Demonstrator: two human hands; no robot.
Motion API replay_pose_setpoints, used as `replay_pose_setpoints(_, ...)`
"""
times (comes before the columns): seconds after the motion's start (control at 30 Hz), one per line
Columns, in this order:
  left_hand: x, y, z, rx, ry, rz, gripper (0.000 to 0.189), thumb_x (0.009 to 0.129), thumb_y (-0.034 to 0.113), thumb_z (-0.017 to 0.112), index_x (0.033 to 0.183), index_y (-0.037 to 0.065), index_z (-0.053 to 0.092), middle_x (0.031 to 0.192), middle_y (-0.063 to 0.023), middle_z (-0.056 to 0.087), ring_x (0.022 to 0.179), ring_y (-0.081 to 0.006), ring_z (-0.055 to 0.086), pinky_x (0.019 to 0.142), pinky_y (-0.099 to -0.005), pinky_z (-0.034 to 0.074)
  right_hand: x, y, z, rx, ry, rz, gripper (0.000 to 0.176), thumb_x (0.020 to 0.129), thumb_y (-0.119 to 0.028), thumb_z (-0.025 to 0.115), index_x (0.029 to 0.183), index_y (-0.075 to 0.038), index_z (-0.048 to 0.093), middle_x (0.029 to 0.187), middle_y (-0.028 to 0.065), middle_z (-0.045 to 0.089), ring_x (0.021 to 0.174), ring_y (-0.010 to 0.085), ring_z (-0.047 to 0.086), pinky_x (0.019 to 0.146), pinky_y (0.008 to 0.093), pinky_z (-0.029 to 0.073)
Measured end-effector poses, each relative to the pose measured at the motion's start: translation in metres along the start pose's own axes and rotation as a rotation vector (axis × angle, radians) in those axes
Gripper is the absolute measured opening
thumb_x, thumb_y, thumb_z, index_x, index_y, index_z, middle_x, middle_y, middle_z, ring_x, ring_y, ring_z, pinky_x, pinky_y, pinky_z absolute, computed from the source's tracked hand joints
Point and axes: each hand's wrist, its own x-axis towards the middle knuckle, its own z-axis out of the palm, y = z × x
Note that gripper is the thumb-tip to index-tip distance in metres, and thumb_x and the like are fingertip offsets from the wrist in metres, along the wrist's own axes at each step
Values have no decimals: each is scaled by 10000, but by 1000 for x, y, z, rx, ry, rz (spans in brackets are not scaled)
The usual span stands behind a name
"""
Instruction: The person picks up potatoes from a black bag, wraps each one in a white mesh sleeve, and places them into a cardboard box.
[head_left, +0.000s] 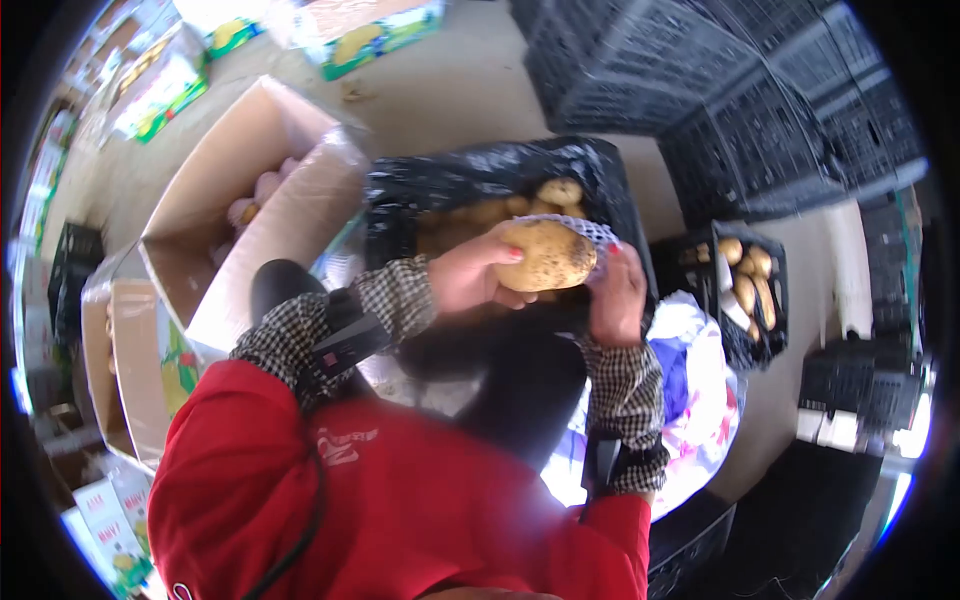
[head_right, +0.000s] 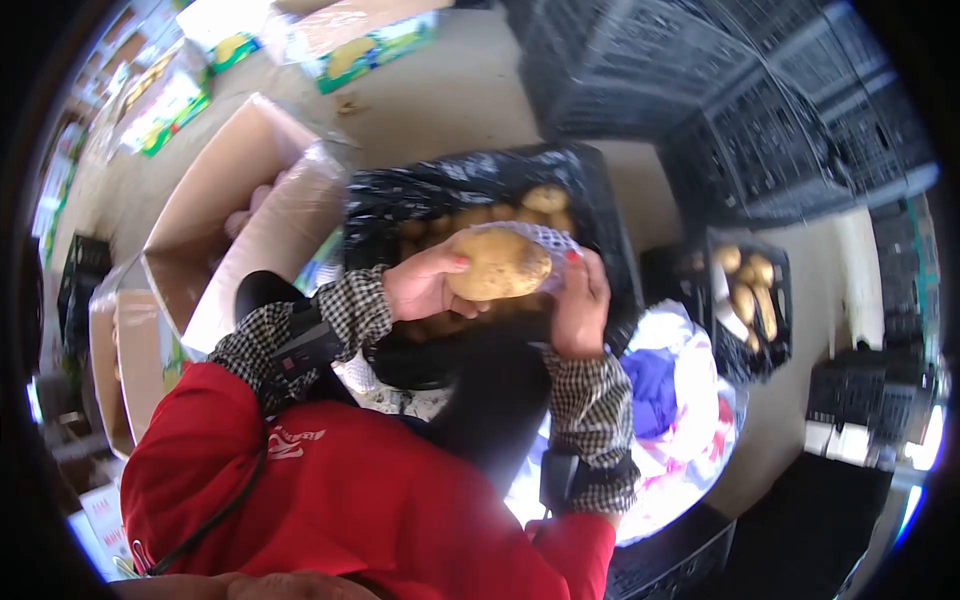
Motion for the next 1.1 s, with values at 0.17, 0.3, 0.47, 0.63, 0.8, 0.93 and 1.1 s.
replay_pose_setpoints(0.17,-44,48,-25,336,422,146,586,734,96,608,1209,97,266,1102,-102,445,985,-235,509,692,-373,525,-17,-13,88,-375,-355,-189,98,840,-24,499,934,-19,526,721,24,529,660,73,493,597,203,412)
replay_pose_setpoints(0.3,-118,111,-93,470,447,383,653,722,37,569,1273,119,229,1189,-101,432,1056,-226,489,768,-353,500,-1,-6,94,-296,-332,-62,89,863,-52,473,916,-14,533,714,12,516,645,67,484,595,200,410)
replay_pose_setpoints(0.47,-233,187,-213,471,749,488,674,705,13,580,1285,159,268,1080,-107,499,886,-211,565,716,-329,500,10,26,57,-285,-173,149,118,867,-106,482,909,-11,538,699,3,512,619,64,481,574,189,398)
replay_pose_setpoints(0.63,-253,203,-276,1056,1236,-4,631,701,73,604,1256,109,305,945,-124,540,816,-185,568,679,-291,484,25,43,67,-378,-173,316,142,872,-139,473,911,-24,547,694,-3,522,622,65,495,577,190,406)
replay_pose_setpoints(0.8,-229,212,-341,1872,1040,227,612,672,114,606,1236,138,370,1165,-167,455,1058,-305,480,883,-369,402,41,56,63,-562,-102,414,141,868,-142,476,913,-28,546,695,3,529,604,66,502,548,186,402)
replay_pose_setpoints(0.93,-201,218,-392,2150,1032,-223,559,695,133,589,1217,236,416,1288,-124,339,1084,-343,447,904,-386,395,46,62,57,-644,-39,449,137,869,-140,472,907,-32,547,695,-5,531,591,63,503,530,181,399)
replay_pose_setpoints(1.1,-175,206,-428,2090,994,-445,494,736,134,567,1191,281,444,1302,-130,329,1056,-361,467,878,-409,414,47,68,51,-717,-26,505,139,876,-154,463,910,-44,542,696,-7,526,590,65,506,522,178,400)
